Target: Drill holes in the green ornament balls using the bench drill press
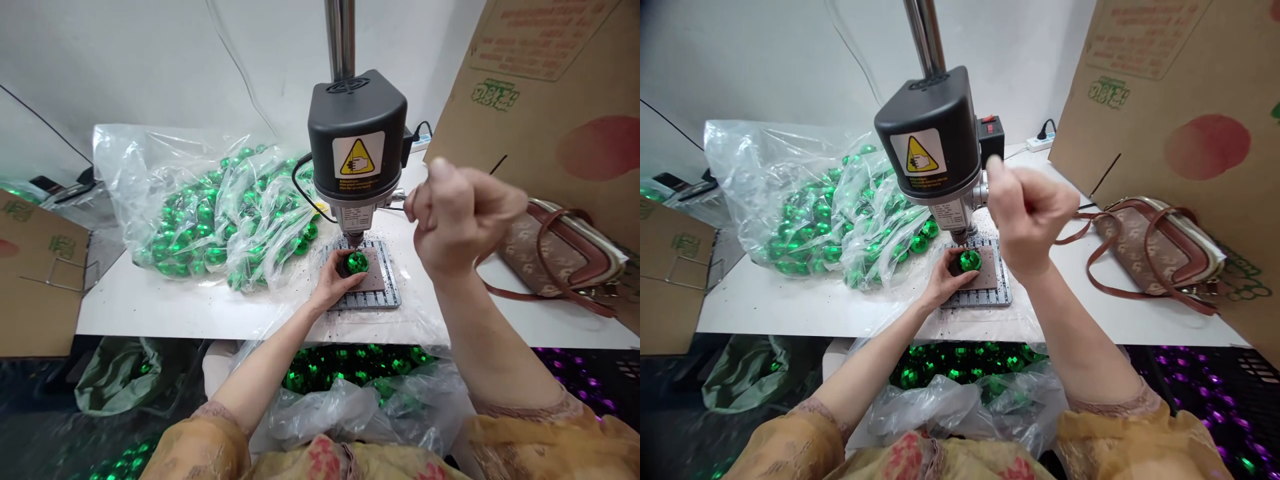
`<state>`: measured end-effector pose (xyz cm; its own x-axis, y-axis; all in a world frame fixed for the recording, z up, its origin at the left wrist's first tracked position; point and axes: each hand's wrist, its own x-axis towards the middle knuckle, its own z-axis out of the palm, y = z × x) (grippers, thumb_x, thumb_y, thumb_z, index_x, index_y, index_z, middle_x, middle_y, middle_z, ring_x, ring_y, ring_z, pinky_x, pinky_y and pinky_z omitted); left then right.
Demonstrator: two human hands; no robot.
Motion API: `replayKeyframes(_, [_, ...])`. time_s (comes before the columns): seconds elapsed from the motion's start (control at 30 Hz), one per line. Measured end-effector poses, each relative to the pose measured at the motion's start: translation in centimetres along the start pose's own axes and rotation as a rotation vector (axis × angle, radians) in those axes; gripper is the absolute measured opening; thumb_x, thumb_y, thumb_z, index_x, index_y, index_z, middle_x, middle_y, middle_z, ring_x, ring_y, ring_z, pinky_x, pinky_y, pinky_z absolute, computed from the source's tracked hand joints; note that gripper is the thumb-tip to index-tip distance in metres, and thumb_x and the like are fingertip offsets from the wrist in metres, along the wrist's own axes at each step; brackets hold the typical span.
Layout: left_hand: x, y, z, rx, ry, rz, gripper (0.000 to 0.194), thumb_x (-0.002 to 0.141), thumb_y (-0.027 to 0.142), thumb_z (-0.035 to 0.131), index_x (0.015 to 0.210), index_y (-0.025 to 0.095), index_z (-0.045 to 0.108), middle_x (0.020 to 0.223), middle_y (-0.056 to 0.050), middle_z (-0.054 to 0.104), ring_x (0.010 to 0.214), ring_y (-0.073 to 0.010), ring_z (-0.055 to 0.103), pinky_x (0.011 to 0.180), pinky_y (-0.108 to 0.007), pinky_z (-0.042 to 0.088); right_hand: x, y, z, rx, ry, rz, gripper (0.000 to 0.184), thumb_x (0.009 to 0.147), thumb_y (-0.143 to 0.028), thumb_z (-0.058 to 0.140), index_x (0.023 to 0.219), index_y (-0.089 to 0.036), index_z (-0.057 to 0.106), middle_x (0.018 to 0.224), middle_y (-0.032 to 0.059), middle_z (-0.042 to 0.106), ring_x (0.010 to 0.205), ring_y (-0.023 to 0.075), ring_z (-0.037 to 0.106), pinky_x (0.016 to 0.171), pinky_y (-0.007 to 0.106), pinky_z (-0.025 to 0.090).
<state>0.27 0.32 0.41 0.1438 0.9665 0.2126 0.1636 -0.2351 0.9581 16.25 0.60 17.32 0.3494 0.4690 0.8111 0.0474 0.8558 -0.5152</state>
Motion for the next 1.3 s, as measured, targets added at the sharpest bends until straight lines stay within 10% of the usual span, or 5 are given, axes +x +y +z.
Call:
replayKeyframes(0.2, [-3.7, 3.7, -1.4, 0.281, 0.099, 0.023, 0.044, 0.072, 0.032, 0.084, 0.107, 0.02, 0.059, 0.107, -0.008, 0.067, 0.103, -0.0254, 0.064, 0.092, -0.04, 0.051, 3.3, -0.5, 1.7, 0.157, 0.042, 0.086, 0.048, 0.088, -0.013, 0.061, 0.044, -0.016, 0.04, 0.036, -0.0066, 0.032, 0.034, 0.0022, 0.029, 0.038, 0.024, 0.021])
replayKeyframes(0.4, [-9.4, 9.0, -5.5, 0.503, -0.631, 0.026, 0.05, 0.074, 0.055, 0.081, 0.109, 0.024, 0.063, 0.104, -0.006, 0.066, 0.097, -0.0247, 0.063, 0.08, -0.033, 0.05, 3.1, -0.1, 1.4, 0.199, 0.051, 0.051, 0.049, 0.087, -0.019, 0.064, 0.045, -0.017, 0.041, 0.037, -0.0067, 0.032, 0.034, 0.0022, 0.03, 0.038, 0.024, 0.024])
replayKeyframes(0.73, [3.0, 1.7, -9.1, 1.01, 0.097, -0.001, 0.031, 0.079, -0.001, 0.055, 0.101, 0.018, 0.067, 0.116, -0.016, 0.062, 0.107, -0.0326, 0.059, 0.09, -0.042, 0.046, 2.9, -0.3, 1.6, 0.208, 0.069, 0.063, 0.047, 0.089, -0.017, 0.06, 0.047, -0.016, 0.04, 0.039, -0.0069, 0.034, 0.034, 0.0013, 0.032, 0.036, 0.021, 0.023])
replayKeyframes(1.1, [1.2, 4.5, -6.0, -0.27, -0.042, -0.273, 0.044, 0.094, 0.051, 0.047, 0.124, 0.021, 0.06, 0.101, -0.009, 0.071, 0.076, -0.0197, 0.067, 0.06, -0.032, 0.055, 2.9, -0.2, 1.7, 0.212, 0.066, 0.02, 0.05, 0.09, -0.02, 0.061, 0.046, -0.017, 0.039, 0.038, -0.0069, 0.033, 0.035, 0.0014, 0.03, 0.039, 0.022, 0.023])
replayKeyframes(1.3, [0.0, 3.8, -4.5, -0.136, -0.092, -0.227, 0.058, 0.081, 0.045, 0.075, 0.13, 0.023, 0.054, 0.107, -0.006, 0.07, 0.08, -0.0153, 0.064, 0.064, -0.026, 0.052, 2.8, -0.2, 1.6, 0.152, 0.057, 0.024, 0.051, 0.089, -0.032, 0.064, 0.048, -0.019, 0.037, 0.039, -0.0065, 0.032, 0.035, 0.0025, 0.028, 0.037, 0.025, 0.02])
